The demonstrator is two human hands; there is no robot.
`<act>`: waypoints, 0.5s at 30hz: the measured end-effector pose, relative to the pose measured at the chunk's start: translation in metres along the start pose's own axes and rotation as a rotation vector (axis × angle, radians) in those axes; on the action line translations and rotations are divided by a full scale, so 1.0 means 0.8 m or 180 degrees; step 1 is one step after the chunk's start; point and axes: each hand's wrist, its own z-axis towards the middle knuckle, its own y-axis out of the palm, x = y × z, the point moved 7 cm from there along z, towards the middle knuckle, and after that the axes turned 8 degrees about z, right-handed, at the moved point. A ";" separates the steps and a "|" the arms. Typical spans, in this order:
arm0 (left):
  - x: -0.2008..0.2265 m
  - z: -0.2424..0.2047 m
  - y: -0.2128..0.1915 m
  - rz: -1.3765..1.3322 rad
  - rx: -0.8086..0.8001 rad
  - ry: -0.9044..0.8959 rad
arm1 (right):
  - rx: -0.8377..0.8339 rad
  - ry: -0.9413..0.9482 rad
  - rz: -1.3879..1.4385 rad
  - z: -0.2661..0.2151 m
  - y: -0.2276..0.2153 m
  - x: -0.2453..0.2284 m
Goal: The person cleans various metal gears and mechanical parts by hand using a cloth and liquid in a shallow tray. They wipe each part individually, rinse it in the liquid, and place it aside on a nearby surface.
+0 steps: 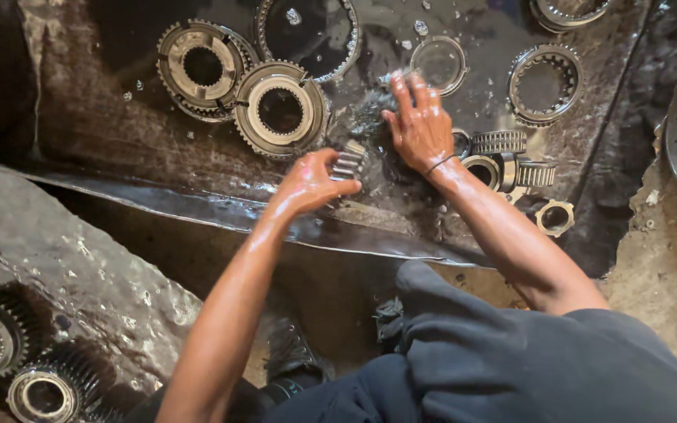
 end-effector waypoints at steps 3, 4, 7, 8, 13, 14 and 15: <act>0.006 0.004 0.018 -0.0234 0.0122 0.0267 | -0.0217 -0.0320 -0.0366 0.006 0.011 -0.004; 0.006 0.005 0.024 -0.0445 0.0189 0.0388 | -0.0520 -0.0454 -0.0505 0.006 0.018 -0.006; -0.013 0.022 0.046 -0.1059 0.0275 0.0208 | -0.0866 0.1966 0.1710 -0.009 0.038 0.026; -0.021 0.024 0.053 -0.1162 0.0437 0.0171 | -0.0488 0.1837 0.2513 -0.015 0.031 0.010; -0.023 0.077 0.074 -0.2083 0.1030 0.0404 | 0.1275 0.0557 0.2216 -0.032 -0.010 -0.076; -0.025 0.082 0.080 -0.1975 0.1141 0.0428 | 0.1390 0.0612 0.2358 -0.029 0.000 -0.077; -0.027 0.084 0.085 -0.1876 0.1267 0.0443 | 0.1490 0.0653 0.2504 -0.021 0.011 -0.073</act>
